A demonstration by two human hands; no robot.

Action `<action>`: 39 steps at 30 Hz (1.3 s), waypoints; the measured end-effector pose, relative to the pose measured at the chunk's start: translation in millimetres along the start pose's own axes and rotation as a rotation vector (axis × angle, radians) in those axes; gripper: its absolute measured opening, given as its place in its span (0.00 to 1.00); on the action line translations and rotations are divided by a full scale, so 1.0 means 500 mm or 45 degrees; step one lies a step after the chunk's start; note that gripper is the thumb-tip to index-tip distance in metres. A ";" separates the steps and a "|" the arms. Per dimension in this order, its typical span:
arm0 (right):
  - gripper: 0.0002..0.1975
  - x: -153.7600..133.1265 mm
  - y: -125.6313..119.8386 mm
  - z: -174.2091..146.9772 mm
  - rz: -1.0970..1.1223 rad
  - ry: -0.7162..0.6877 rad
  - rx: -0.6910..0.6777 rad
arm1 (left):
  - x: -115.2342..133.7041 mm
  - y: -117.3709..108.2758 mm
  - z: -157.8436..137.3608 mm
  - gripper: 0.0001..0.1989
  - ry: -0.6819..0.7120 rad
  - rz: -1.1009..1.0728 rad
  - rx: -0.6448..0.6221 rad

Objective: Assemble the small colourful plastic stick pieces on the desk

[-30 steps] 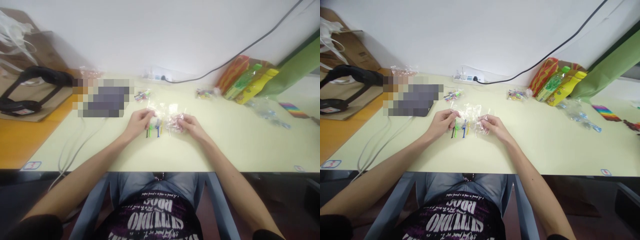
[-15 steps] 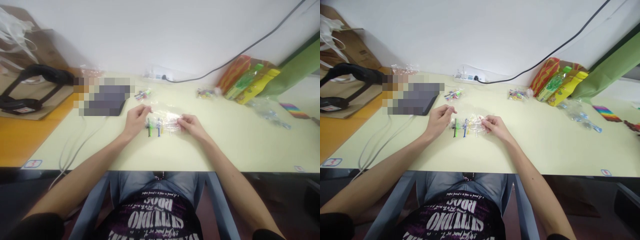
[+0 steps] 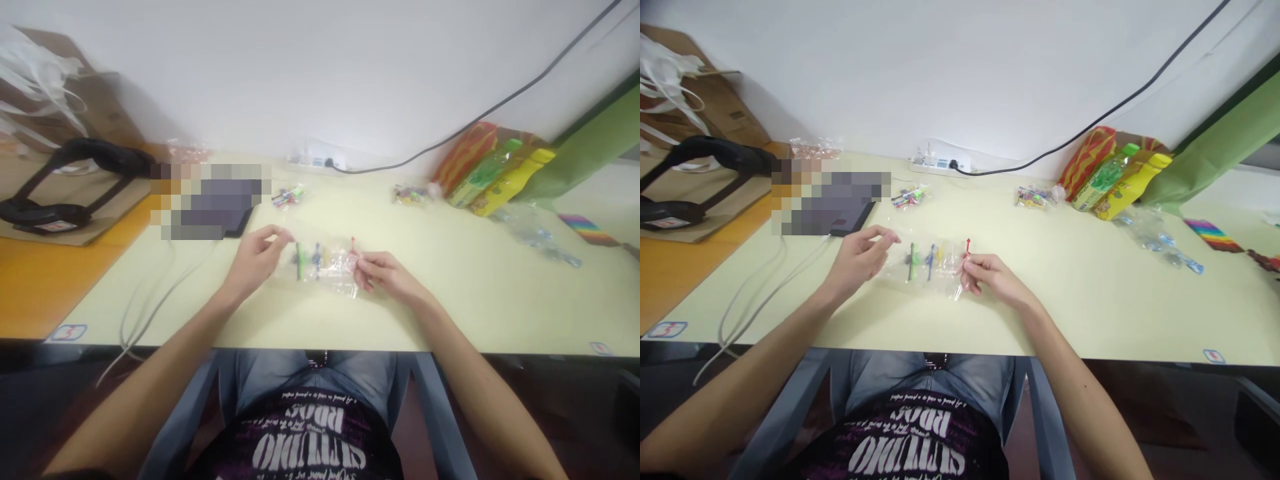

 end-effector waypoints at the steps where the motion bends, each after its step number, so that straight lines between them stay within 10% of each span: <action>1: 0.20 -0.002 0.009 -0.011 -0.003 0.014 -0.020 | 0.004 -0.009 -0.017 0.16 -0.013 0.033 0.024; 14: 0.17 0.013 0.075 -0.047 0.207 0.196 0.002 | -0.007 -0.047 -0.114 0.14 -0.102 0.204 -0.019; 20: 0.19 0.023 0.121 -0.057 0.225 0.241 0.039 | 0.053 -0.040 -0.157 0.25 0.592 0.897 0.283; 23: 0.19 0.029 0.149 -0.061 0.201 0.264 0.014 | 0.085 -0.003 -0.180 0.10 0.714 0.880 -0.020; 29: 0.17 0.050 0.172 -0.060 -0.009 0.361 0.038 | 0.085 0.060 -0.187 0.14 0.933 0.900 -0.811; 39: 0.14 -0.018 0.150 -0.037 -1.055 0.275 0.379 | 0.022 0.077 -0.140 0.15 0.840 1.098 -1.083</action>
Point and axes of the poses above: each hand's wrist, its own z-axis towards the middle knuckle, its own y-axis out of the palm, x = y × z, the point moved 3 cm from there along z, towards the middle knuckle, and after that the axes turned 9 degrees about y, right-handed, at the moved point
